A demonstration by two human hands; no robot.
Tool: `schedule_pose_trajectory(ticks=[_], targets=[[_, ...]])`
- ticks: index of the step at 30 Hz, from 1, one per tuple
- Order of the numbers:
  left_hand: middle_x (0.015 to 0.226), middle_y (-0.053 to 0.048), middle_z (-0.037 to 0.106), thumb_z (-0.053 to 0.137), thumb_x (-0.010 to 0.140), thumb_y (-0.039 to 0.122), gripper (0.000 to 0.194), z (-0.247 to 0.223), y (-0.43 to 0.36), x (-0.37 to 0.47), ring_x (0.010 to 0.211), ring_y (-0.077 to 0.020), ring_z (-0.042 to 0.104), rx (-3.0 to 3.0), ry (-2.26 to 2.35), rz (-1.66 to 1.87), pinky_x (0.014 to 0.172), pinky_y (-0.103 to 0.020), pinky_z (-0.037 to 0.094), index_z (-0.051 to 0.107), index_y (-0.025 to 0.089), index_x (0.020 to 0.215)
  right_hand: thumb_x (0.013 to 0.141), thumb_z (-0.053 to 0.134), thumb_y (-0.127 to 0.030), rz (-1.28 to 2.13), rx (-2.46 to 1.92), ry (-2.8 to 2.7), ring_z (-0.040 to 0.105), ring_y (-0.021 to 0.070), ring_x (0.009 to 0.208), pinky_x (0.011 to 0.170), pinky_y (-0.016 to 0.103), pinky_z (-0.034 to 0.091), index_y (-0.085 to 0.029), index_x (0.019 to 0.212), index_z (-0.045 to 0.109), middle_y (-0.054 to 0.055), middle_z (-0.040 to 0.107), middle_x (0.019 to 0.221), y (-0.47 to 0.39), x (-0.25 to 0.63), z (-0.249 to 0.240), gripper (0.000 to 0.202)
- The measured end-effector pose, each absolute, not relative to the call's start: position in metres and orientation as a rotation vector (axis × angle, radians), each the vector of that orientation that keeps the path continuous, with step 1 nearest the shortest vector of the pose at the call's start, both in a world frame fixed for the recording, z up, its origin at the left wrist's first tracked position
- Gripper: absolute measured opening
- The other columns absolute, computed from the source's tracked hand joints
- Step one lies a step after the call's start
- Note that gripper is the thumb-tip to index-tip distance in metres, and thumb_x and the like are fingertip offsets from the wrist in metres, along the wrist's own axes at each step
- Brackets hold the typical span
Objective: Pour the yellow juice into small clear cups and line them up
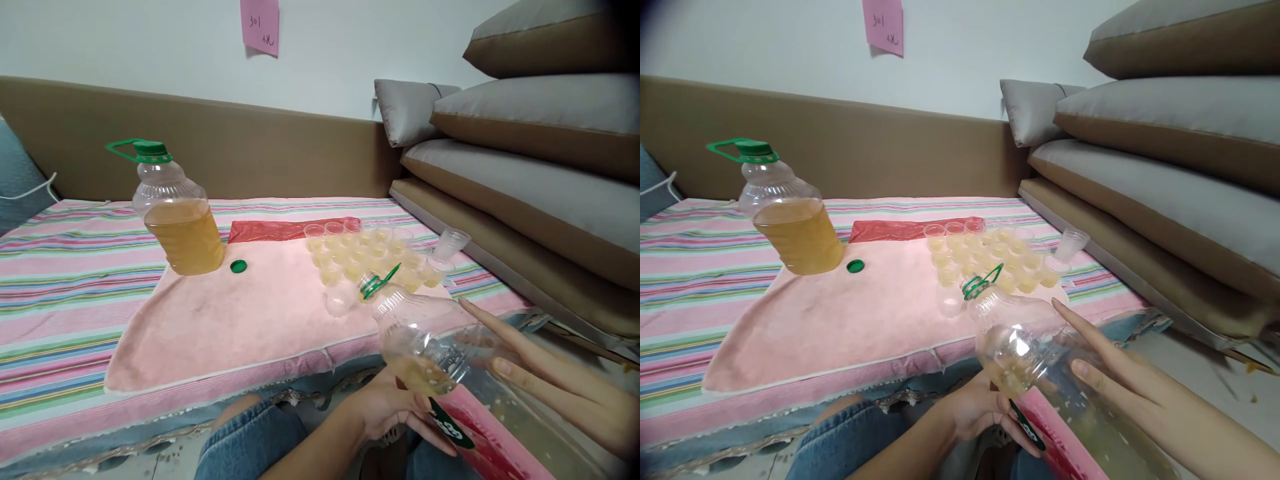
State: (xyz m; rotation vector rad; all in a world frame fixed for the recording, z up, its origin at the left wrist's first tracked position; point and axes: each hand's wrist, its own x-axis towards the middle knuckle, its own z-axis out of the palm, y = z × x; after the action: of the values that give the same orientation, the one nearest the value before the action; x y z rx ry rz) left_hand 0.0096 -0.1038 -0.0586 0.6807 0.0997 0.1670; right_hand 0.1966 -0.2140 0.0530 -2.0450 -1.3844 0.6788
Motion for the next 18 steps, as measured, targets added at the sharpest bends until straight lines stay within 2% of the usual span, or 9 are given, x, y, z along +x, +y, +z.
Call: schedule_pose_trajectory(ticks=[4, 8, 12, 18], targets=[[0.105, -0.015, 0.066, 0.085, 0.053, 0.038, 0.065, -0.061, -0.106, 0.010, 0.079, -0.0254, 0.067, 0.645, 0.070, 0.175, 0.085, -0.074, 0.038, 0.060, 0.017, 0.110, 0.086, 0.048, -0.056, 0.680, -2.088, -1.407, 0.030, 0.0254, 0.140, 0.116, 0.045, 0.017, -0.049, 0.144, 0.022, -0.008, 0.035, 0.152, -0.212, 0.194, 0.060, 0.064], [0.092, -0.013, 0.068, 0.084, 0.056, 0.041, 0.068, -0.062, -0.104, 0.011, 0.074, -0.0257, 0.068, 0.593, 0.004, 0.188, 0.085, -0.081, 0.028, 0.059, 0.017, 0.114, 0.086, 0.047, -0.057, 0.631, -2.134, -1.449, 0.030, 0.0248, 0.139, 0.114, 0.042, 0.020, -0.047, 0.144, 0.023, -0.009, 0.036, 0.151, -0.207, 0.198, 0.064, 0.064], [0.090, -0.013, 0.069, 0.083, 0.059, 0.040, 0.068, -0.063, -0.101, 0.013, 0.074, -0.0243, 0.068, 0.567, -0.039, 0.201, 0.087, -0.078, 0.029, 0.057, 0.015, 0.117, 0.084, 0.047, -0.059, 0.615, -2.152, -1.580, 0.022, 0.0246, 0.141, 0.112, 0.042, 0.023, -0.047, 0.145, 0.018, -0.016, 0.027, 0.153, -0.200, 0.208, 0.065, 0.068], [0.092, -0.014, 0.069, 0.082, 0.058, 0.049, 0.073, -0.061, -0.099, 0.013, 0.076, -0.0262, 0.068, 0.552, -0.041, 0.204, 0.086, -0.083, 0.021, 0.057, 0.017, 0.119, 0.088, 0.043, -0.058, 0.670, -2.196, -1.628, 0.019, 0.0196, 0.142, 0.112, 0.038, 0.018, -0.048, 0.146, 0.014, -0.018, 0.022, 0.154, -0.193, 0.216, 0.070, 0.065]])
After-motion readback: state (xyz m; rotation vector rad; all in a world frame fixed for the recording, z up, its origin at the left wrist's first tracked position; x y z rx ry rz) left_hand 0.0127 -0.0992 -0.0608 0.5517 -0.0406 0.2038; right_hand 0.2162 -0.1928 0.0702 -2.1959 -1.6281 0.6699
